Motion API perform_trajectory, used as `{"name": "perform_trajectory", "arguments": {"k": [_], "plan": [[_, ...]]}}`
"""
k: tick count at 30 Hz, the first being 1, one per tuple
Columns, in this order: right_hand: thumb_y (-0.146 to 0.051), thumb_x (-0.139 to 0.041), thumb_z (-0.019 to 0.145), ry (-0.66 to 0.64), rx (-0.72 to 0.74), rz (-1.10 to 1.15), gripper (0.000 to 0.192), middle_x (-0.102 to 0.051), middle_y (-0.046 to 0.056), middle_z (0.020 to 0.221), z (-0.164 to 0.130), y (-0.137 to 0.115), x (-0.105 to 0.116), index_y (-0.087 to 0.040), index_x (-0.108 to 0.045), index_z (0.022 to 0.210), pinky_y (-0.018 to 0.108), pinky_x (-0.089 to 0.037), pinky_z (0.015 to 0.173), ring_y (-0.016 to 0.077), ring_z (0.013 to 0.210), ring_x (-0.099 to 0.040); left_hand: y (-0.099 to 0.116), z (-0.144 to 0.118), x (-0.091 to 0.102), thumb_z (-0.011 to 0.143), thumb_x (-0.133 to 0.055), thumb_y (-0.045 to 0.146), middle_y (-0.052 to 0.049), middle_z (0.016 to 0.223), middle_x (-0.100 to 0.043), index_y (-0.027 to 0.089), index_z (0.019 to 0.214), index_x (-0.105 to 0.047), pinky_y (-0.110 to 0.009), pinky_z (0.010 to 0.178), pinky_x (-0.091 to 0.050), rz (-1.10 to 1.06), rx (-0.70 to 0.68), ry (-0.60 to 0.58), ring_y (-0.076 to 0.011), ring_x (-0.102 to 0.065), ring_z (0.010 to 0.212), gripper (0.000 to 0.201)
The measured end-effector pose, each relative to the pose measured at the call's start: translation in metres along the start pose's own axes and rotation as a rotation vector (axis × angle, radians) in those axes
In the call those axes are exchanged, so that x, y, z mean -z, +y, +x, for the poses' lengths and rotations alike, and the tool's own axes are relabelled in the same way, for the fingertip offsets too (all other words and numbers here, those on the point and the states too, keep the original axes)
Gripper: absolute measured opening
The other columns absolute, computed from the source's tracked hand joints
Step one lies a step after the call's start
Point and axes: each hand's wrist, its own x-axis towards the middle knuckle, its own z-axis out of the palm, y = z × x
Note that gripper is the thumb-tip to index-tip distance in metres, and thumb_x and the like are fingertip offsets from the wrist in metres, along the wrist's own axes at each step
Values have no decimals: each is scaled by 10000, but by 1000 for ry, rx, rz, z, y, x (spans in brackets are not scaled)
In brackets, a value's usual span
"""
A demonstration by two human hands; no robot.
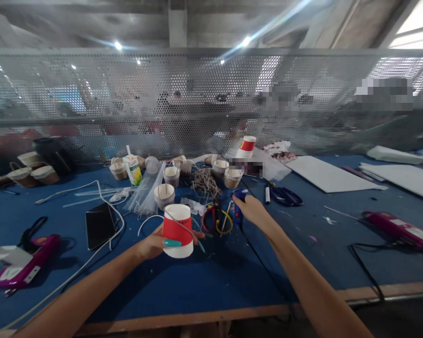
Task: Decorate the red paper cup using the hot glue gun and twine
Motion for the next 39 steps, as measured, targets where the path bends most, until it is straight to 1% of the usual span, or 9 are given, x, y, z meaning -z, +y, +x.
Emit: {"name": "perform_trajectory", "arguments": {"k": [3, 7, 10, 12, 14, 17, 20, 27, 39], "plan": [[-314, -550, 901, -9, -74, 128, 252, -626, 87, 1077, -1, -4, 2, -145, -600, 1081, 371, -517, 794, 215, 949, -621, 1, 0, 1, 478, -747, 404, -176, 1053, -695, 158, 1148, -587, -506, 854, -476, -32, 66, -102, -418, -615, 1029, 731], [-393, -509, 881, 42, -115, 334, 343, -650, 100, 626, -4, -11, 4, -139, -633, 687, 334, -489, 685, 280, 770, -670, 3, -1, 4, 530, -715, 403, -177, 970, -714, 136, 1118, -593, -522, 788, -500, -106, 261, -331, -403, -668, 906, 657], [-534, -454, 860, 93, -99, 563, 420, -666, 81, 639, -9, -19, 4, -152, -627, 831, 332, -501, 588, 263, 656, -674, 3, -1, 4, 557, -730, 367, -178, 978, -713, 121, 1097, -601, -523, 805, -496, -109, 344, -436, -387, -667, 923, 607], [-629, -424, 827, 108, -91, 721, 522, -678, 64, 663, -14, -25, 3, -163, -594, 991, 334, -504, 512, 247, 572, -663, 1, 0, 5, 543, -767, 301, -176, 1061, -693, 129, 1094, -608, -490, 864, -478, -76, 284, -379, -365, -639, 1006, 599], [-684, -427, 790, 106, -93, 850, 597, -659, 37, 592, -19, -31, 1, -169, -566, 1059, 342, -497, 452, 242, 491, -638, -4, 3, 9, 520, -798, 230, -153, 1142, -667, 156, 1119, -600, -441, 910, -459, -38, 173, -217, -326, -615, 1063, 636], [-693, -418, 781, 77, -96, 986, 591, -561, -9, 413, -28, -38, -4, -163, -600, 970, 339, -485, 393, 218, 370, -571, -10, 8, 19, 526, -811, 191, -121, 1091, -693, 172, 1110, -602, -428, 912, -459, 13, 90, 8, -293, -636, 1017, 621], [-654, -444, 785, 30, -69, 1072, 520, -511, -24, 350, -40, -47, -11, -169, -632, 802, 309, -471, 350, 175, 295, -510, -13, 14, 28, 512, -827, 199, -113, 1070, -701, 167, 1099, -605, -445, 942, -442, 12, 20, 132, -295, -640, 1009, 629], [-547, -660, 695, -36, 41, 1131, 453, -474, -14, 284, -60, -61, -20, -180, -538, 459, 245, -409, 282, 143, 243, -483, -22, 21, 33, 510, -830, 261, -100, 965, -735, 152, 1000, -659, -401, 905, -460, -164, 31, 218, -273, -675, 927, 530], [-481, -726, 680, -57, 117, 1138, 379, -517, -19, 300, -61, -57, -34, -171, -586, 514, 235, -414, 314, 116, 254, -466, -19, 22, 30, 575, -786, 226, -105, 971, -733, 130, 995, -664, -423, 928, -446, -218, 121, 250, -274, -675, 920, 448]]}}
